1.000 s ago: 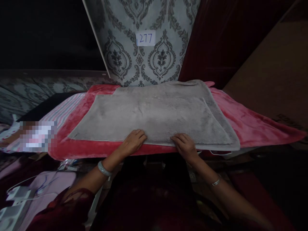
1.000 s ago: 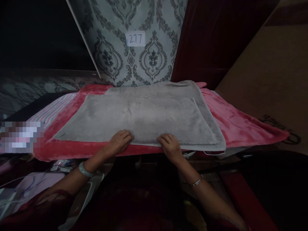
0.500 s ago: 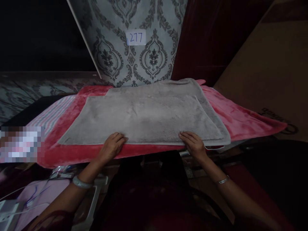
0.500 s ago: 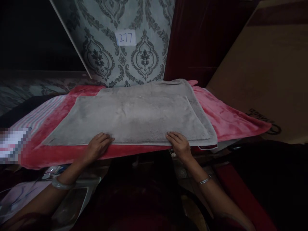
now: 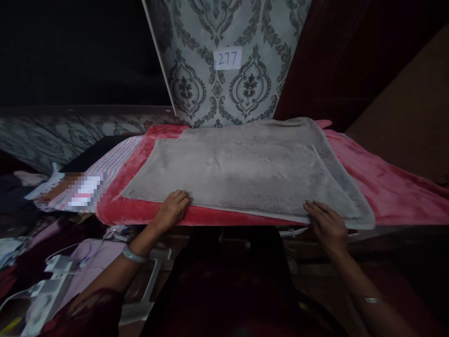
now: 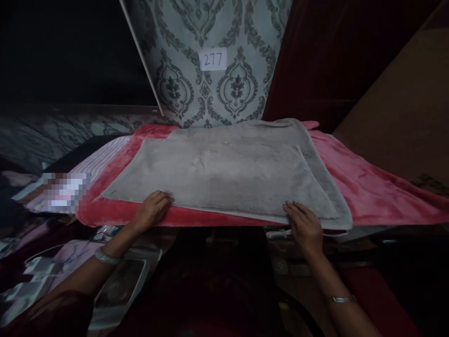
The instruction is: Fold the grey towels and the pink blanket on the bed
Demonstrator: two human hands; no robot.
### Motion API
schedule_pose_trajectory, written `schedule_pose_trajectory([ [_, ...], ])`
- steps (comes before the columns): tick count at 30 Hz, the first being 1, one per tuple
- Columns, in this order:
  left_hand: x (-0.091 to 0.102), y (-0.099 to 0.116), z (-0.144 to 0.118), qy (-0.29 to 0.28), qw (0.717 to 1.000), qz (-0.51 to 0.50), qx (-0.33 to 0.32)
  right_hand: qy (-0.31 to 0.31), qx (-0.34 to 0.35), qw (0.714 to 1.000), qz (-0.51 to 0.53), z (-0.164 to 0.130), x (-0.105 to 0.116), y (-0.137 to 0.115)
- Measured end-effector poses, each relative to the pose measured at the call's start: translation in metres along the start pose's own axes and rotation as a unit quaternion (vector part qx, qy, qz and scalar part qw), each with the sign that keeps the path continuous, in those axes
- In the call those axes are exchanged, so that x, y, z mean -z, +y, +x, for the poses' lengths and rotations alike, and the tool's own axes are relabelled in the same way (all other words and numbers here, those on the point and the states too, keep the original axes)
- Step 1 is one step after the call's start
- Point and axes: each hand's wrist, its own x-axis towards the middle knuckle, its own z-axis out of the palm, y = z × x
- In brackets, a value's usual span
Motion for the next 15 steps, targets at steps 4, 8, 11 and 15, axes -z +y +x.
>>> schedule_pose_trajectory([
  [4, 0.012, 0.002, 0.002, -0.014, 0.998, -0.052, 0.027, 0.027, 0.012, 0.999, 0.02, 0.003, 0.006, -0.001],
  [8, 0.012, 0.0, 0.038, 0.003, 0.992, -0.083, 0.093, 0.017, -0.003, 1.0, -0.006, 0.046, -0.001, -0.018],
  [11, -0.001, 0.003, 0.077, -0.019, 0.99, -0.042, 0.134, -0.038, -0.005, 0.998, -0.048, 0.087, -0.023, -0.043],
  [15, -0.025, 0.012, 0.098, -0.144, 0.973, 0.001, 0.181, -0.15, 0.004, 0.985, -0.085, 0.107, -0.058, -0.064],
])
